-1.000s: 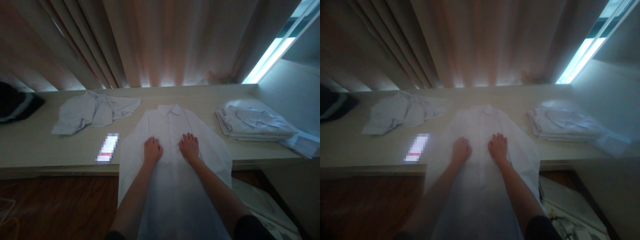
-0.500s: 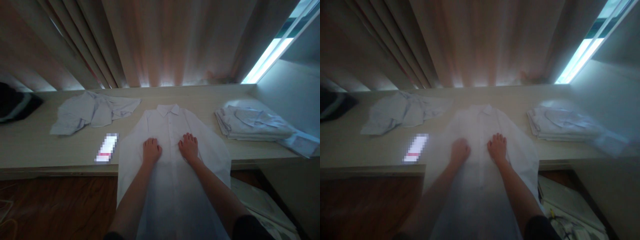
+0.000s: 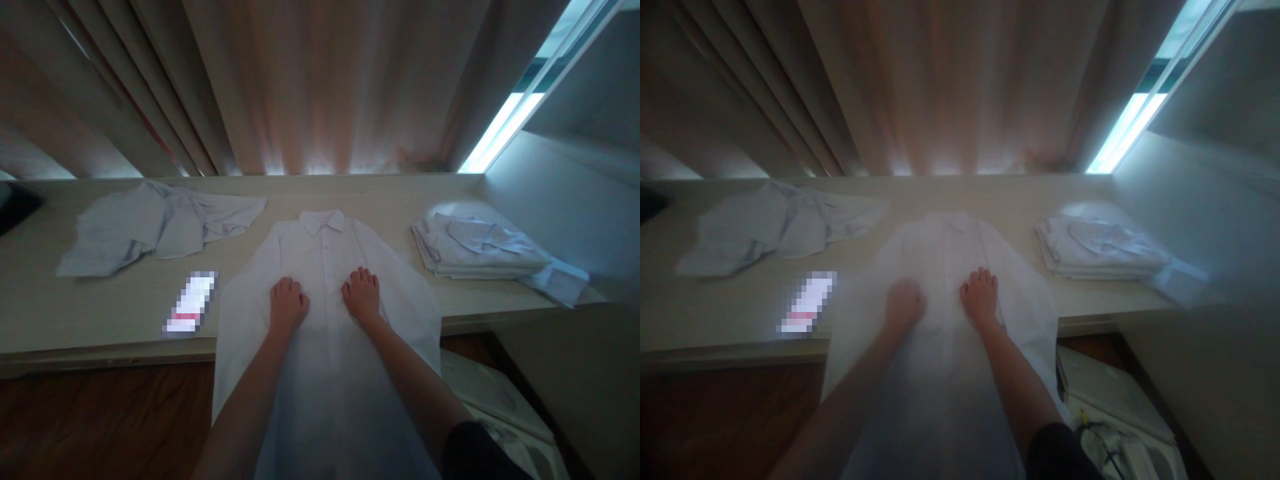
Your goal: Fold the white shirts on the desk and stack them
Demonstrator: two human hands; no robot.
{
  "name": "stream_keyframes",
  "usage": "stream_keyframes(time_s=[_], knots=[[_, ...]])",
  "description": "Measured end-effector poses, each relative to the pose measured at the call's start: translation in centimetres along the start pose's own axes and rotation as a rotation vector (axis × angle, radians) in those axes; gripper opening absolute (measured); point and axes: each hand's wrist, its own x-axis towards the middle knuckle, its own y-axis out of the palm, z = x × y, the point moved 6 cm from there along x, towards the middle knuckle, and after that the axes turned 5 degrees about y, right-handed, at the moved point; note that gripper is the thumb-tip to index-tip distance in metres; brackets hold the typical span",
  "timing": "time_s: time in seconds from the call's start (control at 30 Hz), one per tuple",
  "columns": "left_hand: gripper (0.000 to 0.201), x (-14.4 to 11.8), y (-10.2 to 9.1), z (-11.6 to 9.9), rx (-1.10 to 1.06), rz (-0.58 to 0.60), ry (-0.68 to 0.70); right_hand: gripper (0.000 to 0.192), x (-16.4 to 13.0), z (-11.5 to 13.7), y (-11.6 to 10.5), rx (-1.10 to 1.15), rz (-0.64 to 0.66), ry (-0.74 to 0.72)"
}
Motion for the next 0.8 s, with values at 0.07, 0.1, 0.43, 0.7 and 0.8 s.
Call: stream_keyframes(time_s=[0.07,0.1,0.43,0.7,0.8], knots=[[0.028,0.02,0.18,-0.17,0.001,0.003,0.027,0.034,-0.07,0.07,-0.34,-0.002,-0.006,-0.002],[0.028,0.04,0.27,-0.28,0.002,0.008,0.048,0.034,-0.12,0.13,-0.53,-0.003,-0.012,-0.008],[0.026,0.23,0.80,-0.43,0.009,0.048,0.090,0.021,-0.30,0.42,-0.85,-0.019,0.018,-0.063],[0.023,0.13,0.32,-0.45,0.010,0.033,0.077,0.020,-0.23,0.46,-1.03,-0.033,0.041,-0.051],[0.024,0.14,0.34,-0.42,0.009,0.026,0.069,0.020,-0.23,0.46,-1.07,-0.026,0.038,-0.059]])
